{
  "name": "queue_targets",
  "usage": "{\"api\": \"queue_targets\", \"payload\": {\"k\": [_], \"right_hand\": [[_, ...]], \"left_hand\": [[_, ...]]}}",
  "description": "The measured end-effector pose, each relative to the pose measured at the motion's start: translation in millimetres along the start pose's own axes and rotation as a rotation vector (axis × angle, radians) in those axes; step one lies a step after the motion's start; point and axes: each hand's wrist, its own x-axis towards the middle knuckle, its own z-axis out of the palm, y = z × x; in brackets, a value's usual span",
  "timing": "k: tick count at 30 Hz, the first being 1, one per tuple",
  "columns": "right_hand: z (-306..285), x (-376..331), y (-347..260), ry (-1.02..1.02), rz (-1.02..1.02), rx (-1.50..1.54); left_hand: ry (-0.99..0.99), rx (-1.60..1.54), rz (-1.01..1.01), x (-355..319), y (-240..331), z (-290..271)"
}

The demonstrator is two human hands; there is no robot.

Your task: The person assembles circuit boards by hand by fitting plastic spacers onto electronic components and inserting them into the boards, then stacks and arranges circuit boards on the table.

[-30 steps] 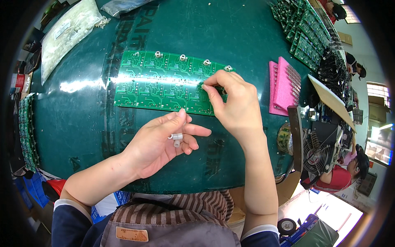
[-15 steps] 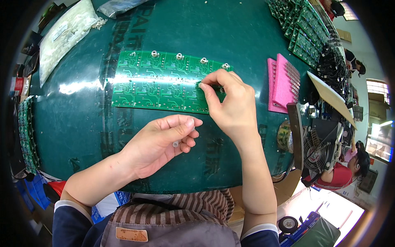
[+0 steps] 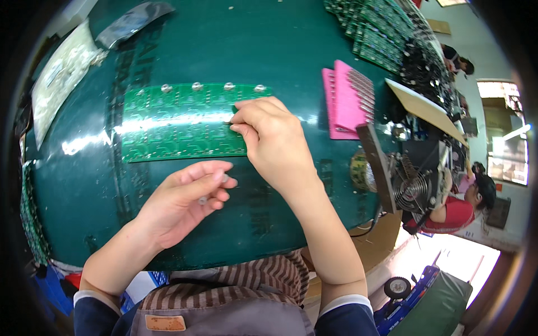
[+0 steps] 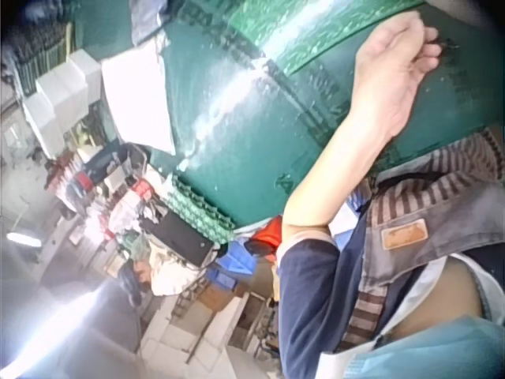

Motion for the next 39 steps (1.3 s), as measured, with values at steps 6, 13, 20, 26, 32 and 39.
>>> {"api": "queue_targets", "payload": {"k": [6, 13, 20, 26, 32, 39], "right_hand": [[-93.6, -0.2, 79.2, 0.131, 0.245, -0.482], [-121.7, 15.2, 131.9, -0.028, 0.422, -0.448], [-126.9, 11.9, 127.2, 0.026, 0.354, -0.505], [-62.0, -13.4, 6.9, 0.049, 0.341, 0.315], [-24.1, -41.1, -43.5, -0.05, 0.447, 0.754], [-20.0, -43.1, -41.1, -0.038, 0.457, 0.792]], "left_hand": [[0.027, 0.016, 0.004, -0.7, -2.1, 4.0], [0.013, 0.025, -0.001, 0.4, -2.3, 0.8], [-0.014, -0.007, 0.006, 3.9, -4.2, 0.9], [-0.031, -0.094, 0.051, 4.9, -3.6, -6.3], [-0.117, -0.165, 0.066, 4.3, -4.2, -6.9], [-0.121, -0.209, 0.062, 5.1, -6.2, -8.4]]}}
